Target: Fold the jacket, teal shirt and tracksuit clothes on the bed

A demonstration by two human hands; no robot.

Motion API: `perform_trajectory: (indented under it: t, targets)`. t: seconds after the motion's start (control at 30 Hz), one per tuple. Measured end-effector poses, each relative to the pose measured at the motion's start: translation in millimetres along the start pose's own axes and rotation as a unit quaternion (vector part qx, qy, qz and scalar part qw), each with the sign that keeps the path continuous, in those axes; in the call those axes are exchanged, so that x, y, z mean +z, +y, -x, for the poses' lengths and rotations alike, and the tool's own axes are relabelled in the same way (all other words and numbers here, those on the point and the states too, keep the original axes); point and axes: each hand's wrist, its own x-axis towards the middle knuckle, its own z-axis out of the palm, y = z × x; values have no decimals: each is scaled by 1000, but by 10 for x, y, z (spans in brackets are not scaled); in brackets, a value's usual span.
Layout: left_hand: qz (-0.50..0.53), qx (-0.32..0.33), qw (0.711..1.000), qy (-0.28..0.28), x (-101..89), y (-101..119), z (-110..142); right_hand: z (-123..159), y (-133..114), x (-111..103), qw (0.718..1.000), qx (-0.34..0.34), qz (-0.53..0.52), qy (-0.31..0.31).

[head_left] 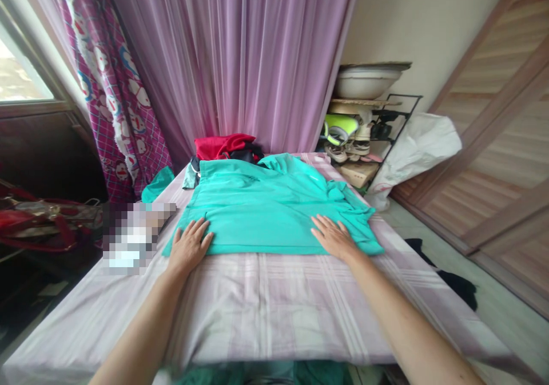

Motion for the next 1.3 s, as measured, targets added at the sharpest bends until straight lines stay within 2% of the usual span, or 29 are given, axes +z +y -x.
perform_trajectory:
  t: [0.1,0.17,0.27,0.37,0.47,0.53,0.67,0.73,0.8,0.93,1.03,1.13,1.23,1.3]
  targets:
    - [-6,-5,1000,-11,0,-6,-9,78,349,18,999,44,22,-14]
    - [-10,-11,1000,-22,-21,-3,-15,108,500,23,997,69,33,-24]
    - [-17,-20,999,-33,-100,29,-48,117,588,29,995,89,35,-22]
    - [-40,-28,999,-13,-206,154,-145,110,572,38,995,94,30,0]
    - [-61,-2,998,30,-256,453,-307,112,551,50,995,92,25,24]
    - [-55,53,997,32,-220,749,-432,120,560,63,995,91,22,31]
    - [-23,179,983,-32,12,1394,-681,139,610,110,995,86,22,41]
    - [-12,209,976,-55,164,1635,-795,145,634,142,995,82,27,45]
    - [-5,217,973,-79,302,1782,-894,144,656,178,996,77,33,45]
    - [-4,210,971,-116,476,1839,-1012,128,710,247,995,80,31,44]
    - [-4,217,970,-109,516,1805,-1023,121,762,271,995,75,18,61]
    - [-3,216,971,-99,514,1792,-1005,131,774,236,991,45,-5,123]
    - [-3,215,971,-102,497,1805,-992,154,675,156,979,10,-30,202]
    - [-4,216,971,-105,485,1818,-992,173,551,109,979,-10,-34,203]
